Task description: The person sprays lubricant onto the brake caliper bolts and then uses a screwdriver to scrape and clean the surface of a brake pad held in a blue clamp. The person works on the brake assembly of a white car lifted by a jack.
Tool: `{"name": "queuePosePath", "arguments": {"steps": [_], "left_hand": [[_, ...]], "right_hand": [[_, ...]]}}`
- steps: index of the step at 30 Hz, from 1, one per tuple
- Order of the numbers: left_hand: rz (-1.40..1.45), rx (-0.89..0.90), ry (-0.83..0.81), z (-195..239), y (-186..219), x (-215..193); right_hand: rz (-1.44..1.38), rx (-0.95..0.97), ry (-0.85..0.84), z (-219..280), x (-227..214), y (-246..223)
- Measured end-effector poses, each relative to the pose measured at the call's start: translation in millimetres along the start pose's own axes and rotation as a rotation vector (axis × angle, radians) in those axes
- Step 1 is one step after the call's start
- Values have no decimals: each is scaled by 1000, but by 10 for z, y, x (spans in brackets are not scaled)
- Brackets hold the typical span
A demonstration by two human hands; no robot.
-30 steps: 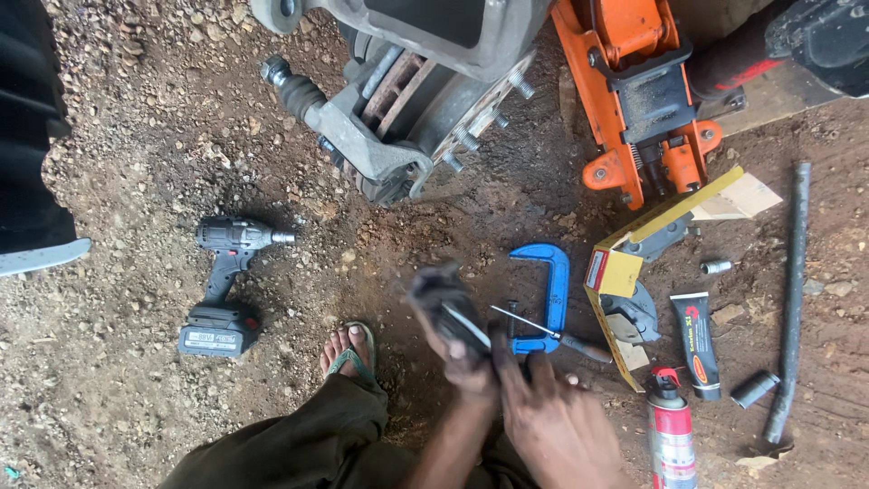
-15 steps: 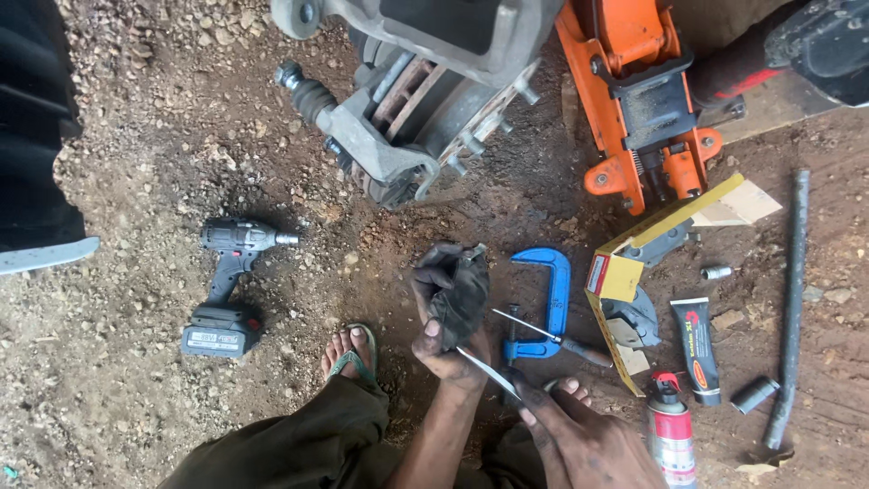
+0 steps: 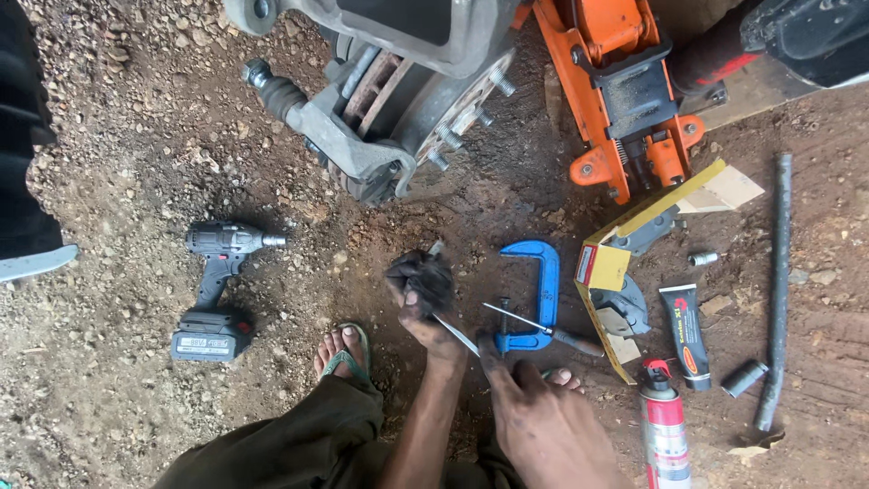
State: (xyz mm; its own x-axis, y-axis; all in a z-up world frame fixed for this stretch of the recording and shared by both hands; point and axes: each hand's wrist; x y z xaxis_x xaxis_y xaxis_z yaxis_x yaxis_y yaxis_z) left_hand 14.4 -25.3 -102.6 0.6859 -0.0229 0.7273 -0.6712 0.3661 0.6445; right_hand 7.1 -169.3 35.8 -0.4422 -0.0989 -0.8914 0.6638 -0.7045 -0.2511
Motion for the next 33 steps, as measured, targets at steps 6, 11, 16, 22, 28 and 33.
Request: {"name": "queuePosePath", "arguments": {"steps": [6,11,16,22,28,33], "left_hand": [[-81,82,123,3,-161,-179],[227,-12,-60,-108,-194,-351],[90,66,-148,5,-237,-345],[13,-77,55,-39,-279,-399],[78,-392,410,-158,1,25],[72,-554,673,-107,458,641]], "right_hand": [[118,-51,85,-25,116,-5],[-219,103,-216,-89,-73,63],[-456,156,-339,-210,-427,245],[-58,-36,-112,-145,-135,30],[-43,3,217,-237,73,100],[-251,153,96,-30,299,348]]}}
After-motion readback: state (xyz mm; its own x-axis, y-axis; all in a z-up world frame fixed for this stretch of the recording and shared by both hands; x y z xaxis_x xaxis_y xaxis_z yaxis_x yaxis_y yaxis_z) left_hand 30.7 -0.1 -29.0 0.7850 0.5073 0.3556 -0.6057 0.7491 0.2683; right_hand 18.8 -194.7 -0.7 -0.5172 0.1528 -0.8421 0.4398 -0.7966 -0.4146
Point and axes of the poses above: each hand's wrist, its own z-axis away from the middle knuckle, its own x-axis out of the palm, y = z × x, and after that the axes turned 9 degrees about y, right-handed
